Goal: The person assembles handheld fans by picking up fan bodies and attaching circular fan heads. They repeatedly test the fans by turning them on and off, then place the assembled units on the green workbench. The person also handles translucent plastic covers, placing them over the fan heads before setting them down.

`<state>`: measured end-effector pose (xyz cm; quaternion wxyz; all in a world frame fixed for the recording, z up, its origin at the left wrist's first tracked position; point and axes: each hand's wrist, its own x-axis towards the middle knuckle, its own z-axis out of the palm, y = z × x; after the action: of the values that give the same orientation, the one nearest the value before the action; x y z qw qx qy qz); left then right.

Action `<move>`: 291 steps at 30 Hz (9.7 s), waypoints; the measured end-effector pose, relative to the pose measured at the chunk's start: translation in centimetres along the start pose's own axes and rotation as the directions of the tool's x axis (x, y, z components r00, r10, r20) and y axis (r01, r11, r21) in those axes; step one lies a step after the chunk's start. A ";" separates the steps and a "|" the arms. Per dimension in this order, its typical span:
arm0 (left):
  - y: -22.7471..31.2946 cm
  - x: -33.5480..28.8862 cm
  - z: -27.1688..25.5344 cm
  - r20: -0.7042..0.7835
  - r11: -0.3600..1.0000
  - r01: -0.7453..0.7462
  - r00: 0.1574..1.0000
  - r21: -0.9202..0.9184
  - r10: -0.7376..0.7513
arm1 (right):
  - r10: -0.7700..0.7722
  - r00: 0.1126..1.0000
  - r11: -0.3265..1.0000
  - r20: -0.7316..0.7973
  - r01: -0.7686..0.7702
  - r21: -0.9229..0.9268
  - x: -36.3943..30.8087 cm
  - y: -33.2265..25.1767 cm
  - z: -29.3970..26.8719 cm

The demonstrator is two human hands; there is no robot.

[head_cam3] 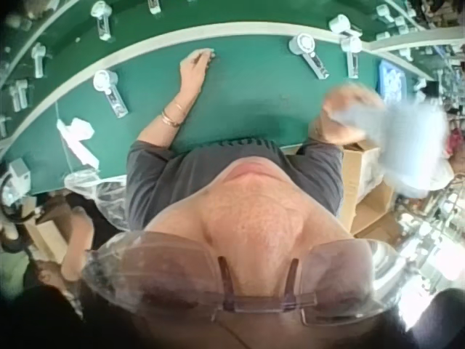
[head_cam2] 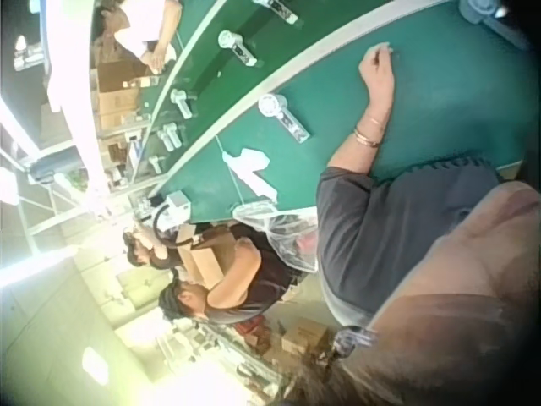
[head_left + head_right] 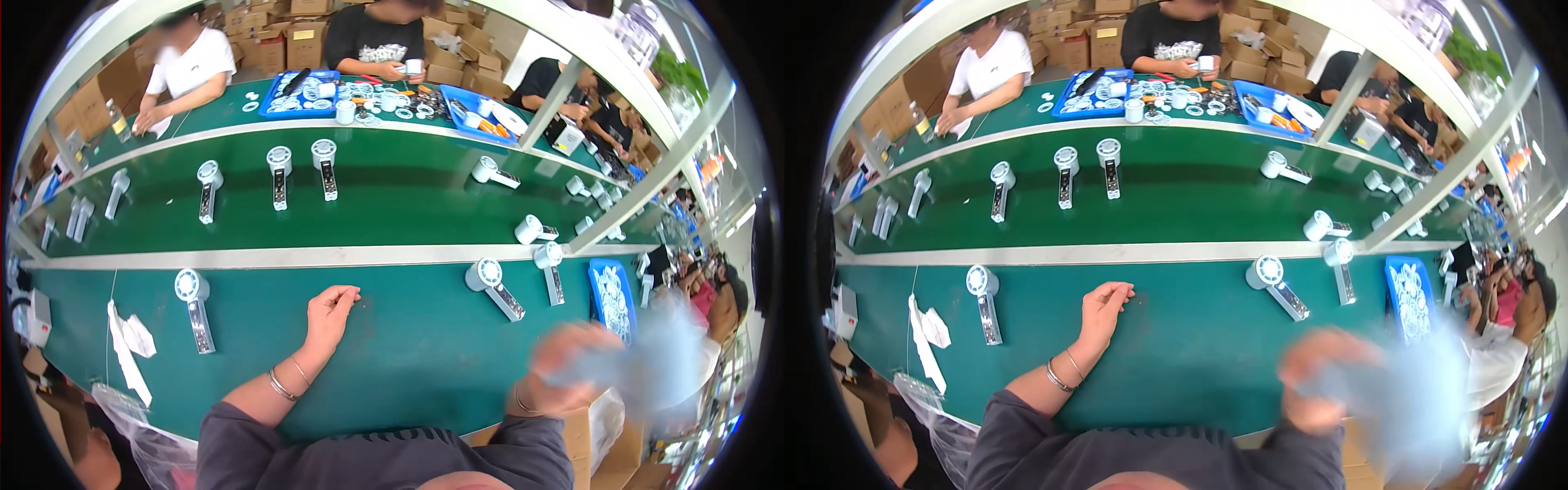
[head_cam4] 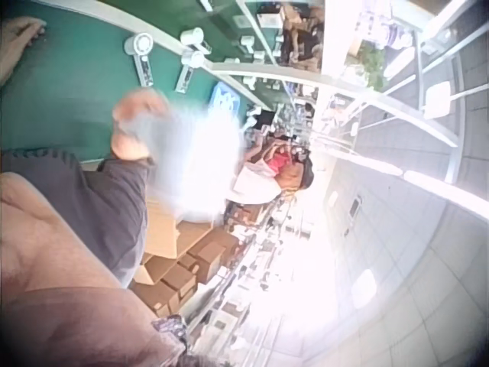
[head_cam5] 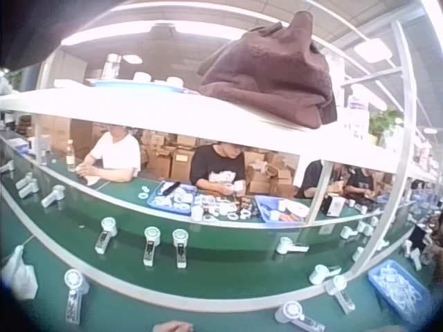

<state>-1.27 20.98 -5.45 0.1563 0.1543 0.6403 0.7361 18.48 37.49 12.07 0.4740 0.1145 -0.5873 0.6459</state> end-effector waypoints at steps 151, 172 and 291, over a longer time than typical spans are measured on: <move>0.9 0.0 0.9 0.113 0.978 -0.071 0.992 0.195 0.050 | -0.370 0.921 0.886 0.119 0.312 0.342 4.3 0.7 4.6; 1.1 0.2 1.3 0.111 0.977 -0.056 0.993 0.205 0.034 | -0.111 0.990 0.994 -0.091 0.109 -0.023 5.4 3.3 6.7; 1.3 0.7 3.8 0.152 0.966 -0.018 0.988 0.257 -0.022 | 0.191 0.901 -0.293 -0.389 -0.326 -0.899 -3.3 4.1 -24.6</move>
<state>-0.28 24.48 -3.69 0.1845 0.2288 0.7168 0.6323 27.24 57.81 0.06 0.2546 -0.4552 -0.8524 0.0369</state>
